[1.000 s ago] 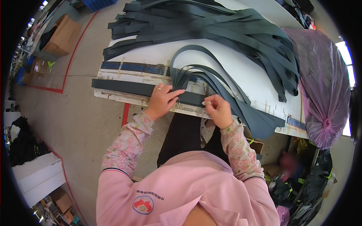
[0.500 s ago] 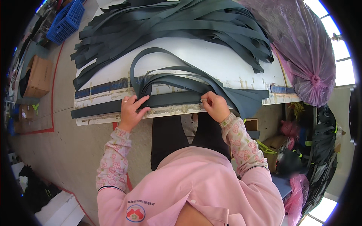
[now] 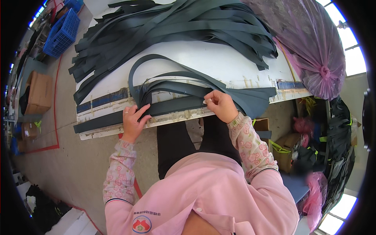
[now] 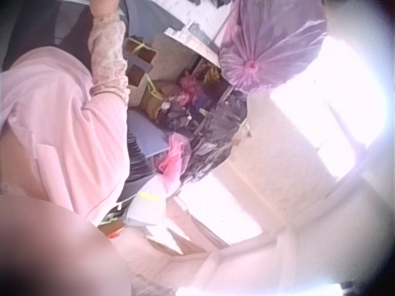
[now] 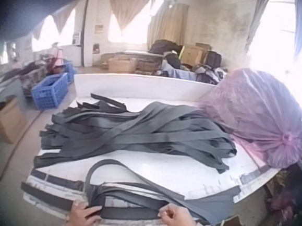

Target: The recorder is counting, aligning, and bundling black rubber or plastic strips on a workbench in a manufacturing setting.

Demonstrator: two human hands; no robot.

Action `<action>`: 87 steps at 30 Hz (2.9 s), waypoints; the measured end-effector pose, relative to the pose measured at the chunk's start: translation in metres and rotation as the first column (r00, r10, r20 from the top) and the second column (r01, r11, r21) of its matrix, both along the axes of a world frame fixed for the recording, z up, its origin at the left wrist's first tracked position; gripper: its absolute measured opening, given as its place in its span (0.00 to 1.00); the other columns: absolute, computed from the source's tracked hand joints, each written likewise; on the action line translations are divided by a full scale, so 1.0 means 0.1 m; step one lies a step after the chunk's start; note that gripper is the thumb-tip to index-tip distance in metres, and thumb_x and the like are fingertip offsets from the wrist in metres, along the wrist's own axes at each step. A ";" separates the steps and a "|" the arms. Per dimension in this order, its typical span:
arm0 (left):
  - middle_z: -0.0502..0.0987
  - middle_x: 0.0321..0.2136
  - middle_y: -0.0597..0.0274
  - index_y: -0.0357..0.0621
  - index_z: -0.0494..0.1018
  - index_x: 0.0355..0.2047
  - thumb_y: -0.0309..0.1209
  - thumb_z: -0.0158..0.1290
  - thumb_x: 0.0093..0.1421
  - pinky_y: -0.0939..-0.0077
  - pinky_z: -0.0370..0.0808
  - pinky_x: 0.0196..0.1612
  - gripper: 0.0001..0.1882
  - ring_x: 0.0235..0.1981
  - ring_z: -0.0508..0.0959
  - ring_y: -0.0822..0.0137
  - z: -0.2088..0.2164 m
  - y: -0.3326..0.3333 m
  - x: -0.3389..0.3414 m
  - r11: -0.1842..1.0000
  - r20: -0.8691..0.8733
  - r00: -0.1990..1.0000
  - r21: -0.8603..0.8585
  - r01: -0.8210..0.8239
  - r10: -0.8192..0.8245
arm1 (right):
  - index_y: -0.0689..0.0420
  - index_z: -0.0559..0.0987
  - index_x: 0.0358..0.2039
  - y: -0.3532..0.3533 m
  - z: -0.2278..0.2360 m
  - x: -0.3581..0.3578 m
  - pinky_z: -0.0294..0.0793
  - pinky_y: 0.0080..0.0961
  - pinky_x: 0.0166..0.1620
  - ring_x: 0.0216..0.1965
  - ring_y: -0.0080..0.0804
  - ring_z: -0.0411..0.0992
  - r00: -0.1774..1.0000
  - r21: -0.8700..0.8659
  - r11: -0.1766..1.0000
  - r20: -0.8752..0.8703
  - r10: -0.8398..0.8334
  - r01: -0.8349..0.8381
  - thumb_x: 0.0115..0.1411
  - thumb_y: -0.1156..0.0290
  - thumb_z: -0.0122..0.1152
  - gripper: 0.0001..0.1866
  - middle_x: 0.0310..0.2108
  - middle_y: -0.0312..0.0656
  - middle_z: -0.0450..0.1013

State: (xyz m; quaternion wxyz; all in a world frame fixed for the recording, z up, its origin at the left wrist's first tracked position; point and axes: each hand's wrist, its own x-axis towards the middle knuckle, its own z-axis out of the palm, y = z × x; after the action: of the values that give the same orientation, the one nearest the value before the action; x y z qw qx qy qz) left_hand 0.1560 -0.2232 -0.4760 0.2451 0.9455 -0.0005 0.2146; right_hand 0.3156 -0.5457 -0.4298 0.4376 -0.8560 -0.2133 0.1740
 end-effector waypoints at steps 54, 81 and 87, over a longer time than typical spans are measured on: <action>0.70 0.31 0.64 0.62 0.81 0.49 0.27 0.62 0.51 0.64 0.67 0.42 0.23 0.33 0.69 0.59 0.01 0.02 -0.07 0.999 0.017 0.999 0.024 -0.045 0.044 | 0.63 0.78 0.40 0.12 -0.12 0.05 0.69 0.21 0.27 0.21 0.18 0.68 0.995 0.030 1.000 -0.099 0.005 -0.002 0.58 0.74 0.60 0.10 0.19 0.35 0.71; 0.67 0.29 0.63 0.59 0.82 0.48 0.25 0.63 0.49 0.65 0.66 0.39 0.24 0.32 0.66 0.59 -0.01 -0.01 -0.02 1.000 0.053 0.999 0.007 -0.011 0.011 | 0.59 0.78 0.37 0.11 -0.11 -0.10 0.74 0.39 0.32 0.26 0.47 0.76 0.992 -0.133 0.991 0.128 0.013 0.004 0.57 0.71 0.59 0.08 0.22 0.48 0.75; 0.68 0.29 0.64 0.59 0.82 0.48 0.25 0.63 0.50 0.65 0.66 0.39 0.24 0.32 0.66 0.59 0.00 0.01 -0.03 1.000 0.059 0.998 0.007 -0.012 0.011 | 0.59 0.79 0.36 0.13 -0.14 -0.06 0.74 0.38 0.32 0.26 0.47 0.76 0.987 -0.123 0.992 0.153 0.037 -0.018 0.57 0.71 0.59 0.07 0.21 0.48 0.75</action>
State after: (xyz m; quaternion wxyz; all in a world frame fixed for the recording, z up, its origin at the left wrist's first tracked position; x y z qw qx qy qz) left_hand 0.1526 -0.2220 -0.4763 0.2404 0.9395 -0.0031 0.2440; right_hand 0.3098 -0.5328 -0.4440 0.3642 -0.8890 -0.2477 0.1255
